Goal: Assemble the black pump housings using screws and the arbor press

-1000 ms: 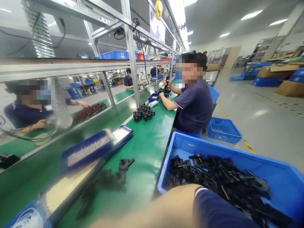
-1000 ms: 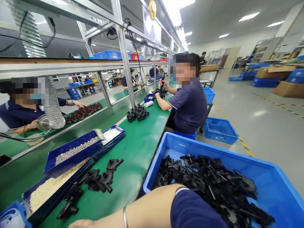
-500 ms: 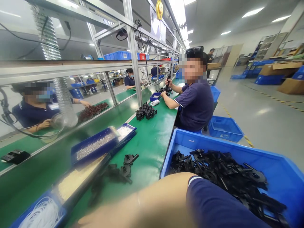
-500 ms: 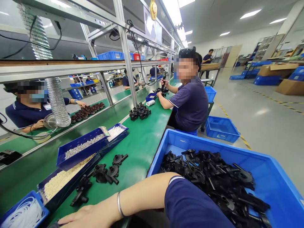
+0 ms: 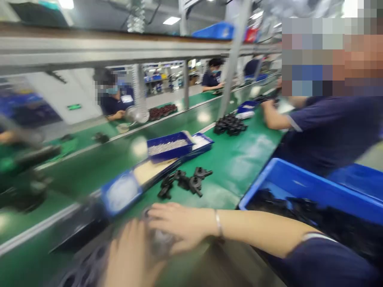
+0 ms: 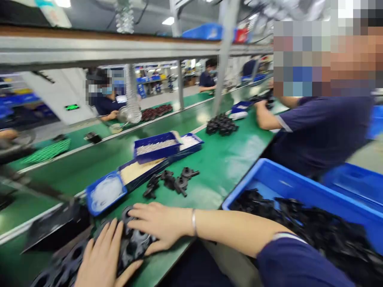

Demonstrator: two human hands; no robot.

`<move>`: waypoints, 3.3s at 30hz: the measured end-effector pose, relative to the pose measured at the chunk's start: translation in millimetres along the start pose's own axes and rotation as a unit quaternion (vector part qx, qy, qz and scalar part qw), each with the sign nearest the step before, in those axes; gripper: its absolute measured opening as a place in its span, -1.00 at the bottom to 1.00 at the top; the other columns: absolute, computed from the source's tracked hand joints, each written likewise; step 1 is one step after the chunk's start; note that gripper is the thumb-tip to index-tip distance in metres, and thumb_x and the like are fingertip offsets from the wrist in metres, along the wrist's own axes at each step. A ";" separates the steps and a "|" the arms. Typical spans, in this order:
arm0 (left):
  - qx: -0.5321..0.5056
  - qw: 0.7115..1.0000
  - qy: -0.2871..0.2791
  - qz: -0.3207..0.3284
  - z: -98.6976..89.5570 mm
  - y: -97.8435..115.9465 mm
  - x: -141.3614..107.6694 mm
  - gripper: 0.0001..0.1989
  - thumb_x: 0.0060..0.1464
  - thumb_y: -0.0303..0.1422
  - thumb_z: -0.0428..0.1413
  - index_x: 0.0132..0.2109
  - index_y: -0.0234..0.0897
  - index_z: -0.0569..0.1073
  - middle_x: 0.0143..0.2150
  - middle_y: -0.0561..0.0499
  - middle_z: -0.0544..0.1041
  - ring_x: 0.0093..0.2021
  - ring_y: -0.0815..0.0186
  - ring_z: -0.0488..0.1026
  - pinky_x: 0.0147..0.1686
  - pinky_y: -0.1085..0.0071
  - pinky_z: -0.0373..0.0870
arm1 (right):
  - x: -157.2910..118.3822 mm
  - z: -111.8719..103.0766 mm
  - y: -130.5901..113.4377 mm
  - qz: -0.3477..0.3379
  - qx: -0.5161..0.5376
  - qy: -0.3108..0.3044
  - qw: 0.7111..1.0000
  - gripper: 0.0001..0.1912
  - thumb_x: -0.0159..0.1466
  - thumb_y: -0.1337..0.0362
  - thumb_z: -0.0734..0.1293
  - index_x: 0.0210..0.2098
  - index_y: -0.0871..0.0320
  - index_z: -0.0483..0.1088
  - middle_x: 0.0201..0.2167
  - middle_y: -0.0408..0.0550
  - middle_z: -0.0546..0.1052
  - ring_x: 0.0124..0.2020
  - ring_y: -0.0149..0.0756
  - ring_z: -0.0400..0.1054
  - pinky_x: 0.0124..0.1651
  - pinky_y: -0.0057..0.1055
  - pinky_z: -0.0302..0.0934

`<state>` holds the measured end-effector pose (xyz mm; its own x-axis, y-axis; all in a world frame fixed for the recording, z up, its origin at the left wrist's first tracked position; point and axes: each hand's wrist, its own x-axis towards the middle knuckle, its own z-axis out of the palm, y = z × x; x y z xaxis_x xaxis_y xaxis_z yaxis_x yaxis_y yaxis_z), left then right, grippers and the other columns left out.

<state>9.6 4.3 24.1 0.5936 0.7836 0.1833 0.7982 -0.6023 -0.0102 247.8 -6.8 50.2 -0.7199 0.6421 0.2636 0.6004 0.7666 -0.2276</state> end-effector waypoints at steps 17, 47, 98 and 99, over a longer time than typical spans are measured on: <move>0.050 0.998 -0.033 -0.006 -14.5 14.3 -11.5 0.00 -0.03 0.09 0.21 0.34 -0.52 0.11 0.42 -0.39 0.00 0.40 -0.14 0.02 0.28 -0.18 0.13 | 7.8 1.8 -3.0 0.045 0.025 -0.049 0.997 -0.11 0.30 0.09 0.35 0.40 0.40 -0.12 0.40 0.35 -0.14 0.43 0.08 -0.36 0.41 0.02 -0.14; 0.073 0.997 -0.020 -0.018 -5.3 12.7 -6.6 0.12 -0.07 0.21 0.15 0.34 -0.62 0.09 0.41 -0.41 -0.05 0.41 -0.15 -0.02 0.27 -0.23 0.12 | 35.2 -16.0 9.1 -0.018 0.067 -0.156 0.985 0.01 0.30 -0.19 0.25 0.44 0.26 -0.29 0.42 0.22 -0.12 0.41 0.09 -0.23 0.33 0.13 -0.08; -0.766 0.556 0.137 -0.291 -68.1 -50.8 3.9 -0.44 0.17 -0.21 0.16 0.27 -0.21 0.25 0.19 -0.18 0.44 0.14 0.08 0.43 0.17 0.13 0.34 | 170.3 -33.2 -11.2 0.150 0.539 -0.102 0.822 -0.61 0.21 0.00 0.40 -0.28 0.24 0.38 -0.39 -0.12 0.44 -0.40 -0.40 0.28 -0.31 -0.47 0.18; -0.779 0.528 0.146 -0.304 -68.5 -51.0 0.5 -0.45 0.16 -0.22 0.17 0.25 -0.21 0.27 0.16 -0.17 0.47 0.12 0.09 0.45 0.14 0.14 0.36 | 172.4 -29.8 -12.7 0.150 0.542 -0.106 0.820 -0.61 0.22 0.00 0.39 -0.28 0.24 0.38 -0.40 -0.12 0.43 -0.41 -0.39 0.28 -0.32 -0.47 0.18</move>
<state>-37.7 25.0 92.0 0.0530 0.9844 -0.1675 -0.3566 0.1753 0.9177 126.4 94.3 126.5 -0.7094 0.6976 -0.1001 0.1821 0.0442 -0.9823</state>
